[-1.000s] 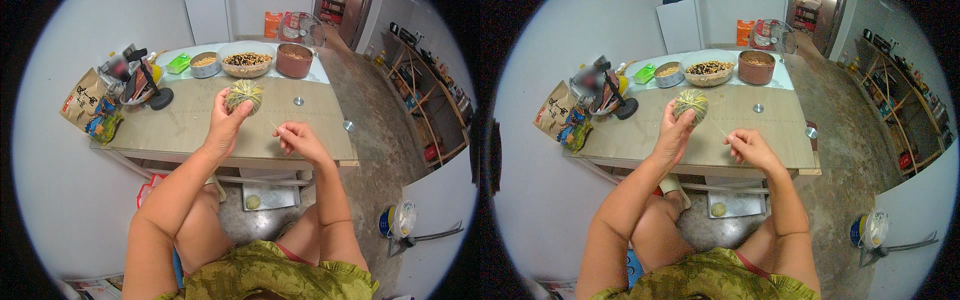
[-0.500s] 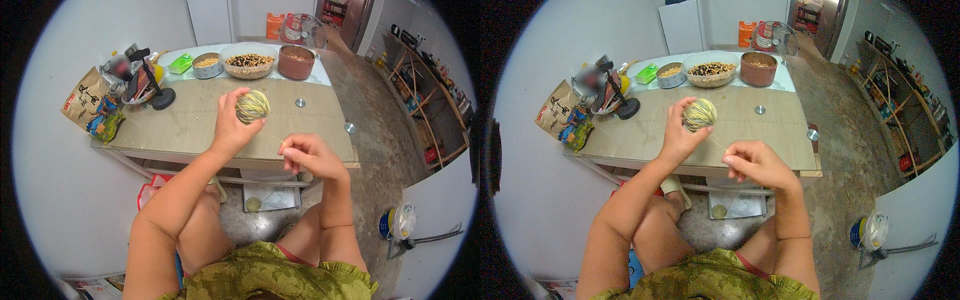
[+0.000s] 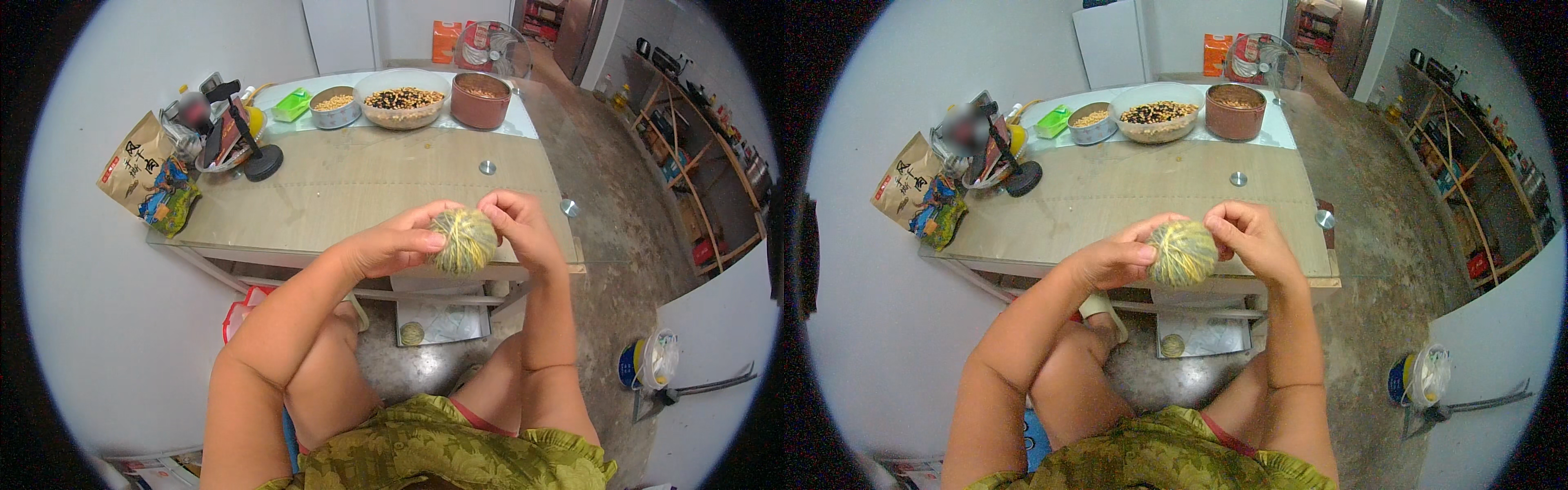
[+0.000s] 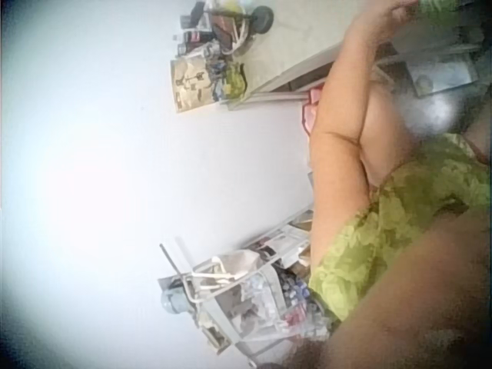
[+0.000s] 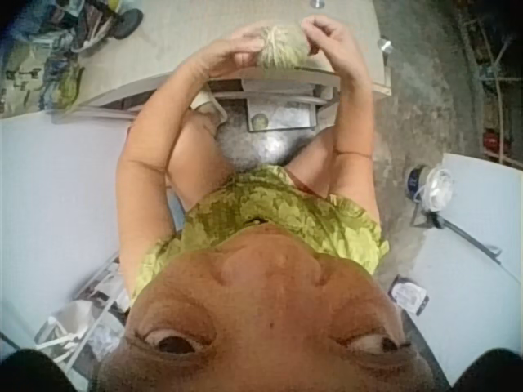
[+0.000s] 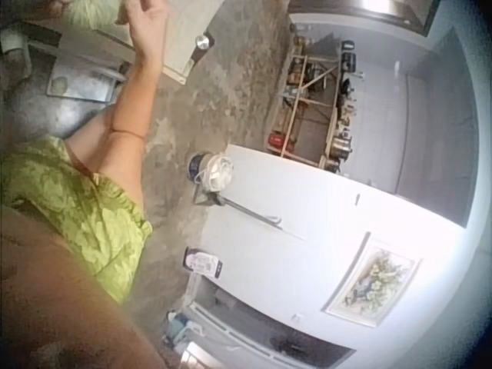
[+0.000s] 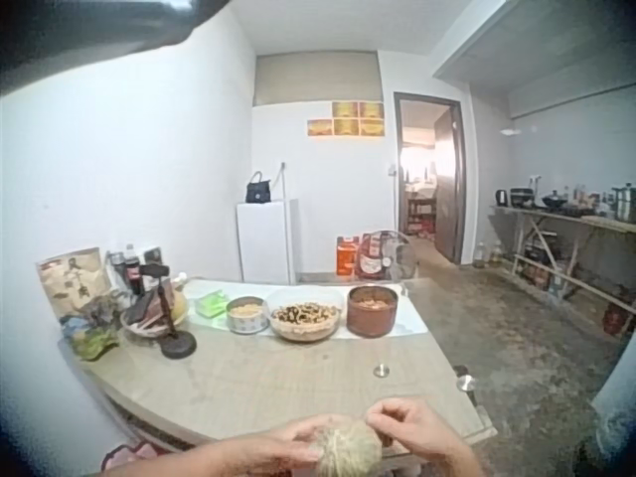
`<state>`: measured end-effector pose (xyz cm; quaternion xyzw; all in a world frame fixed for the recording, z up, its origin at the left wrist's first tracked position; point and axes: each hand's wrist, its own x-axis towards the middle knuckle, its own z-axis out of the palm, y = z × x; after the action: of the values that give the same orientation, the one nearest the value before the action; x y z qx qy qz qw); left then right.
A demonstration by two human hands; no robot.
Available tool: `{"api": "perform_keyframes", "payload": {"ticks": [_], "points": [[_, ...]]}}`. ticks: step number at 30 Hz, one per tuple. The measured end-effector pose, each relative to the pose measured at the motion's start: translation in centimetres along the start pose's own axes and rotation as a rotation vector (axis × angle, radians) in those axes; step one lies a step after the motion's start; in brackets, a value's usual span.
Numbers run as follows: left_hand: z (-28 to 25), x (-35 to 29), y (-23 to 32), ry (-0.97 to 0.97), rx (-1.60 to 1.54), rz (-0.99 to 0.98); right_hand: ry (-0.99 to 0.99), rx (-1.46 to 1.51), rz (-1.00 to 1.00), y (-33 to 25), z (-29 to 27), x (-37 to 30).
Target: The person winds a ball of yellow and white yarn by hand, rotating the ball in the left hand while pulling the strand with the right hand to form a tight sphere. The person sits on the floor in front of a low table with bowls of food and other items.
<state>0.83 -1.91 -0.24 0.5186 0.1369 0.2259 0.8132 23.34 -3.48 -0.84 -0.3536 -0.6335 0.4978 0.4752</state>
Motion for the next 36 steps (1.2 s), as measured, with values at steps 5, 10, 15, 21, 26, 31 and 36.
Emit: {"api": "perform_keyframes", "payload": {"ticks": [5, 10, 15, 21, 26, 31, 36], "points": [[0.9, -0.1, 0.9, 0.084, -0.057, 0.252, 0.010, 0.154, 0.161, 2.2, 0.9, 1.0], [-0.2, 0.7, 0.8, 0.406, -0.013, 0.528, -0.088, 0.187, 0.267, 3.3, 1.9, 1.3], [-2.1, 0.8, 0.9, 0.692, 0.143, 0.751, -0.181, 0.050, 0.331, 3.1, 2.9, 0.7], [-3.8, 0.7, 0.8, 1.014, 0.595, 0.779, -0.345, -0.086, 0.324, 0.2, 3.9, -0.9], [-5.3, 0.1, -0.3, 1.078, 0.992, 0.533, -0.255, -0.024, 0.187, -2.8, 3.1, -2.4], [-3.7, 0.7, -0.7, 0.784, 1.130, 0.258, 0.050, 0.092, -0.085, -3.6, 0.4, -3.2], [-2.2, 0.6, -0.5, 0.279, 0.560, -0.063, 0.228, 0.340, -0.191, -2.3, -1.5, -1.8]]}}
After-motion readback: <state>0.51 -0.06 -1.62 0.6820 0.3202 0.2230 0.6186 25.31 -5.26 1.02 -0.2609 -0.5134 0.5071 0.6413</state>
